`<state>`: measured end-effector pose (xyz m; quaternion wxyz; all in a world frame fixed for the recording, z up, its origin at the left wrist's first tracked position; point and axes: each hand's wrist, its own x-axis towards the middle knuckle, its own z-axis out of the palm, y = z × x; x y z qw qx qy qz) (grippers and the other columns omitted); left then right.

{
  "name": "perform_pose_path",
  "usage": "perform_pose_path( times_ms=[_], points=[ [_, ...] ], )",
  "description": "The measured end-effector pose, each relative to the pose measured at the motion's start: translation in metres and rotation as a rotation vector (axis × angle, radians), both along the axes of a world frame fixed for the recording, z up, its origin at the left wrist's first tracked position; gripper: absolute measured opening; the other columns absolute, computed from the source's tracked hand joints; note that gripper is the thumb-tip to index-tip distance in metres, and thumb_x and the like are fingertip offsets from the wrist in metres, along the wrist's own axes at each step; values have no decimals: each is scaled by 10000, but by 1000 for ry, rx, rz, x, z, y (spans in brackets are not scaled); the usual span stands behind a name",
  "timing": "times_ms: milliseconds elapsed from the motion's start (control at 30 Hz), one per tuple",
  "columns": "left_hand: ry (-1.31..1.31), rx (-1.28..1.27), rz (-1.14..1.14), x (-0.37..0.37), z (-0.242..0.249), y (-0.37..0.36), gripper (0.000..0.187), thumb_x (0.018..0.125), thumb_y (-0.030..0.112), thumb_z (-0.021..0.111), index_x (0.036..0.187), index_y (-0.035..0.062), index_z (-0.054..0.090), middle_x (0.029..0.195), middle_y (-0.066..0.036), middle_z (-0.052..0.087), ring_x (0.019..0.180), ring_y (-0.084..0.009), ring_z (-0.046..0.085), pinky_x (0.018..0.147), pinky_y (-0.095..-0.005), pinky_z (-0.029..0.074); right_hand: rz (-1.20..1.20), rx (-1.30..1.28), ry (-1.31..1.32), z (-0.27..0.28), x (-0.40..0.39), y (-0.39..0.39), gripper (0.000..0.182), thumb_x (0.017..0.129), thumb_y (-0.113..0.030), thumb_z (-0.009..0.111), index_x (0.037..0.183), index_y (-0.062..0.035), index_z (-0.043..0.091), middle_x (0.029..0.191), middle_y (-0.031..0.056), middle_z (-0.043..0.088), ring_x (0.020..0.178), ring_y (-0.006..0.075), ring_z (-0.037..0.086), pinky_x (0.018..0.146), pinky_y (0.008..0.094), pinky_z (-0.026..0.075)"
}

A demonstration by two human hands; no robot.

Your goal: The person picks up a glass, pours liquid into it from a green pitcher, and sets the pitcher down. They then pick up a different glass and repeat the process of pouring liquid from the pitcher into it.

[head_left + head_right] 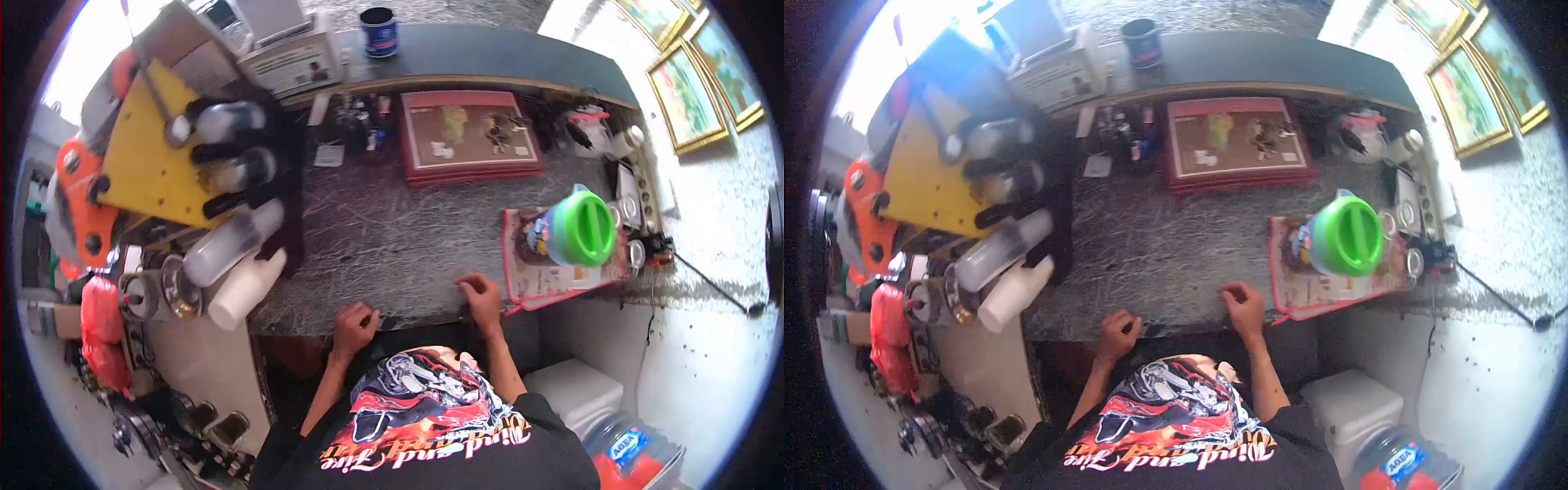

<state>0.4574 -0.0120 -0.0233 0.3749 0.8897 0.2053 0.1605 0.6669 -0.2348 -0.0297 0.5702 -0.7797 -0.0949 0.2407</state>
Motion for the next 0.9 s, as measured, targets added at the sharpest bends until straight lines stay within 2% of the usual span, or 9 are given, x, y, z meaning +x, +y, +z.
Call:
perform_pose_path(
  times_ms=[67,133,267,333,433,533,633,800,900],
  points=[
    [1,33,-55,24,-1,-11,218,845,126,698,675,48,586,675,-80,553,631,-311,570,598,-417,432,-230,164,-194,-8,11,-46,141,851,-20,592,908,13,717,795,80,714,692,136,654,674,279,523],
    [-27,22,-96,44,-3,-18,211,847,133,697,682,48,597,679,-83,557,622,-305,577,571,-411,431,-406,-50,-314,20,14,-80,198,813,51,471,778,6,660,694,67,662,609,125,606,565,266,466],
    [26,10,-121,77,-5,-24,202,846,143,698,692,50,605,696,-86,575,618,-304,588,562,-421,437,-700,-24,-397,11,31,-151,168,828,23,494,766,-6,648,667,49,640,552,126,568,522,278,446],
    [49,-13,-97,90,6,-27,192,844,148,700,705,47,616,710,-90,588,622,-306,600,563,-423,452,-914,-133,-407,18,56,-185,137,839,1,516,782,9,640,699,60,654,590,142,581,574,284,464],
    [63,-23,-75,97,6,-30,176,845,148,698,725,41,628,720,-98,595,639,-309,613,580,-414,470,-878,-365,-644,11,104,-234,111,848,-16,573,924,9,649,849,75,670,758,188,619,721,320,501],
    [113,-2,-72,96,9,-31,165,842,146,704,738,37,637,722,-102,597,660,-308,624,596,-410,479,-906,-320,-590,16,157,-248,402,833,-64,677,1203,21,547,1168,159,600,981,272,614,921,379,487],
    [66,20,-66,92,7,-32,156,836,135,708,740,36,636,727,-102,604,677,-310,620,623,-411,477,-971,-396,-764,9,200,-250,578,811,-182,749,1259,48,466,1262,208,504,1136,306,525,942,409,464],
    [61,39,-35,84,2,-37,142,827,121,711,742,35,637,751,-100,614,731,-318,614,680,-417,468,-1161,-441,-688,23,226,-239,703,744,-251,833,1229,59,430,1172,210,462,1041,341,515,906,442,479],
    [50,65,-19,84,4,-41,140,821,121,713,741,36,637,765,-100,618,759,-319,612,704,-423,463,-1299,-728,-841,11,235,-259,782,700,-336,887,1225,37,444,1173,233,479,1037,368,519,884,469,475]
  ],
)
